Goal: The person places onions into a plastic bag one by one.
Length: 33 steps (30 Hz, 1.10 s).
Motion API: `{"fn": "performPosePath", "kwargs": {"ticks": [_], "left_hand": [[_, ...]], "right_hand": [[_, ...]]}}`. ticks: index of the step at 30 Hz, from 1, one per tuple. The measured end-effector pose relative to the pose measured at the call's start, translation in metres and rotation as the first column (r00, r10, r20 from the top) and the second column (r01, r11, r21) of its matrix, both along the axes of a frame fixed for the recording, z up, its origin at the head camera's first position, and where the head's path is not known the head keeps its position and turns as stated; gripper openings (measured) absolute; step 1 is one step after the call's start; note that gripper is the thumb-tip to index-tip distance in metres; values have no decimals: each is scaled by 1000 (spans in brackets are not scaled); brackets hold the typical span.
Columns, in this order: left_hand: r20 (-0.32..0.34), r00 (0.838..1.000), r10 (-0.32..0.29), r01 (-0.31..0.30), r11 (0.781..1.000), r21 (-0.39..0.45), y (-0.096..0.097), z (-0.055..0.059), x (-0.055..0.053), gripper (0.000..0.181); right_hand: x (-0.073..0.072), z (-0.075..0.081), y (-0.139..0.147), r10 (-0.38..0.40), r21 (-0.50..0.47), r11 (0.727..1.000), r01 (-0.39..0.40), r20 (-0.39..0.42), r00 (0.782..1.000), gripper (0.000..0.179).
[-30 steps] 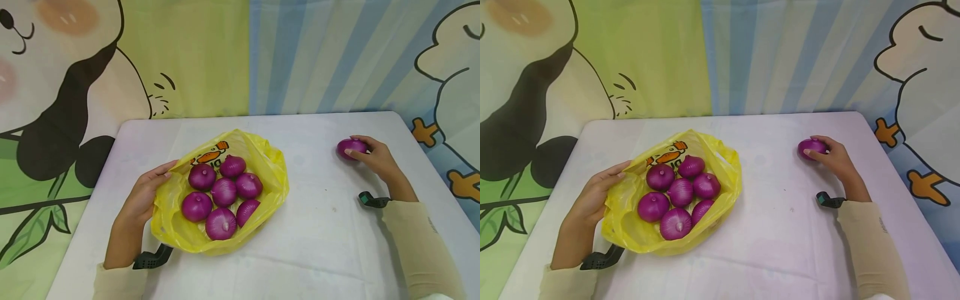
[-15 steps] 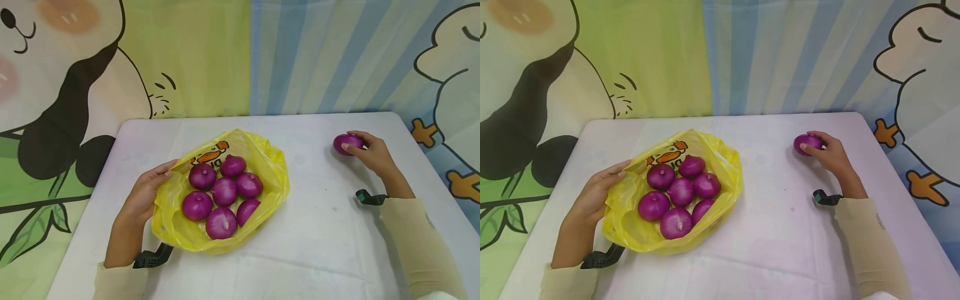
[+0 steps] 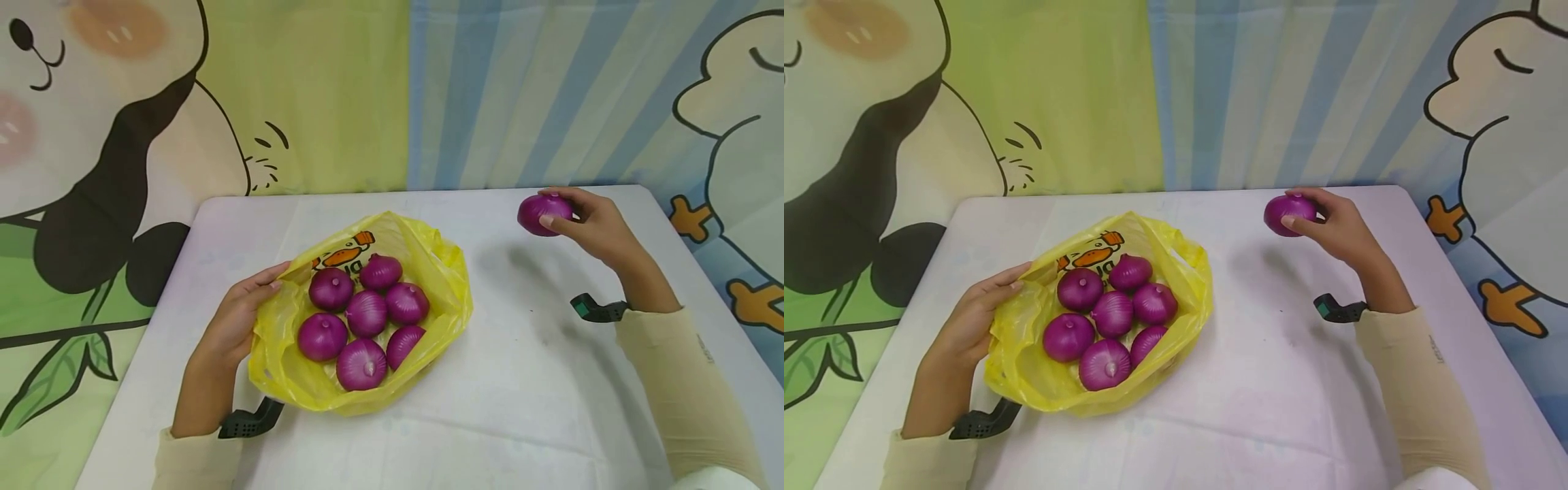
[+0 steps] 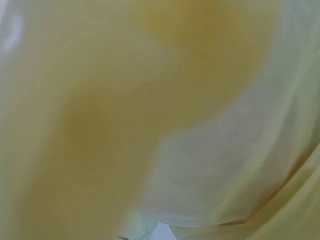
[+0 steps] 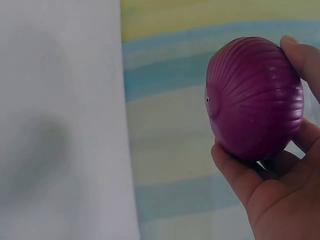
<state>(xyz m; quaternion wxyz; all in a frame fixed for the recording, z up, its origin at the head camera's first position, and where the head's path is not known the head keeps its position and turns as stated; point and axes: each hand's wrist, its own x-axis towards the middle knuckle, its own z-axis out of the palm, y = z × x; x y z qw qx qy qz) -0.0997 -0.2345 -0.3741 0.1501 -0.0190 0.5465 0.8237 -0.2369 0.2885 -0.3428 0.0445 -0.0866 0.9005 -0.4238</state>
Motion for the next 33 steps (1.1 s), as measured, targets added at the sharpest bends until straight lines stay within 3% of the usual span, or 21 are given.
{"fn": "performPosePath", "kwargs": {"ticks": [6, 10, 17, 27, 33], "left_hand": [[-3, 1000, 6, -6, 999, -36, 1, 0, 0, 41], [-12, 1000, -3, 3, 1000, -25, 2, 0, 0, 40], [-18, 1000, -16, 15, 1000, -9, 0, -1, 1, 40], [-32, 999, -25, 26, 1000, 15, 0, -3, 0, 39], [-30, 999, -22, 22, 1000, 9, -3, -1, 1, 39]], "right_hand": [[6, 20, -23, 95, -86, 991, -99, -54, 994, 58], [12, 33, -41, 189, -163, 966, -203, -94, 977, 54], [17, 51, -75, 343, -274, 889, -367, -130, 930, 48], [19, 61, -129, 483, -343, 788, -511, -170, 859, 51], [16, 64, -163, 589, -365, 706, -607, -175, 789, 49]]}}
